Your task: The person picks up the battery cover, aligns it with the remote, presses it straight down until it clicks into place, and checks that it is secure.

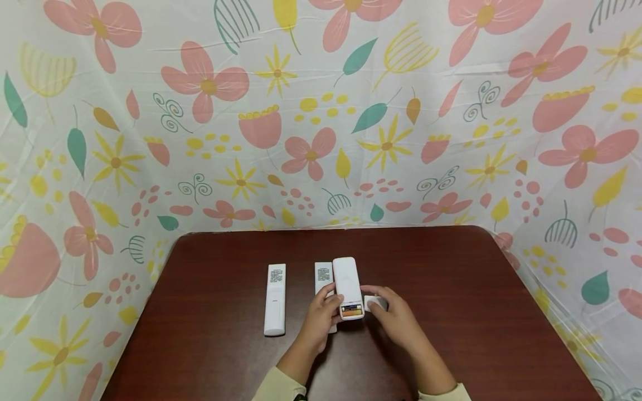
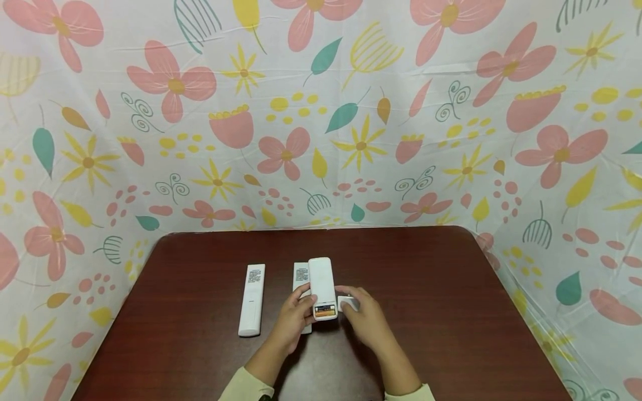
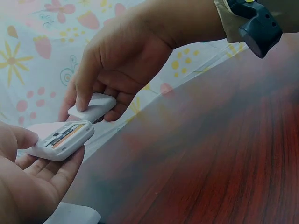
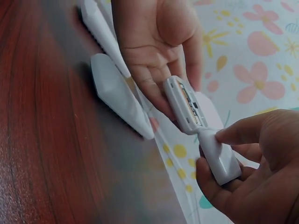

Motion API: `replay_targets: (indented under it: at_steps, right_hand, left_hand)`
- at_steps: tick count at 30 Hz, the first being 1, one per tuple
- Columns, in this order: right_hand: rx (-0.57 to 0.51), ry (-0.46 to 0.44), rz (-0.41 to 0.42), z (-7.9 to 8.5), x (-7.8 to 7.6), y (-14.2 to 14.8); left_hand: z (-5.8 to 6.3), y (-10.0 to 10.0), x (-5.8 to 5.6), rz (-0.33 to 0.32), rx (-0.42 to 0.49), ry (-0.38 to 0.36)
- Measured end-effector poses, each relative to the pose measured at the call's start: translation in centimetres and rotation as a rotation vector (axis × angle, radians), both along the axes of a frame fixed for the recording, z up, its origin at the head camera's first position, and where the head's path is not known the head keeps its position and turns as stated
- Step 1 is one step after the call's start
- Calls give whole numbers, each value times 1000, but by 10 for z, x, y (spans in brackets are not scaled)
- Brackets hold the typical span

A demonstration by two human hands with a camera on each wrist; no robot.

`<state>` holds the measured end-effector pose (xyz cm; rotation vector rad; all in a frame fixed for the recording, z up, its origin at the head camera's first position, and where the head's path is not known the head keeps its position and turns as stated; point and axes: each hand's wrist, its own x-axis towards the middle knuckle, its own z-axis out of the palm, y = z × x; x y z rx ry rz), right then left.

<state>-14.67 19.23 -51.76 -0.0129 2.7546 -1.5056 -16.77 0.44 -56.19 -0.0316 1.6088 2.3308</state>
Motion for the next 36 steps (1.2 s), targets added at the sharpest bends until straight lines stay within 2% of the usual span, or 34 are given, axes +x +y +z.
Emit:
replay_targets:
  at_steps: [6,11,16,22,30,36]
  right_hand:
    - [-113,-34,18,0,0,0]
    - [-248,-61,34,-3,0,0]
    - [-369,-97,10,-7,-1,0]
    - [-377,-111,-20,-10,0,-1]
    - [-412,-108,11,-12,3,-1]
    - [-443,-134,-14,-13,3,-6]
  left_hand:
    - [4,-3,1,22,7,-9]
    - [4,-6,0,35,11,-5]
    - [2,-8,-1,50,19,-5]
    - [3,-9,-1,68,28,-10]
    - [6,-11,1,89,33,-12]
    - [5,-13,-2,91,37,-4]
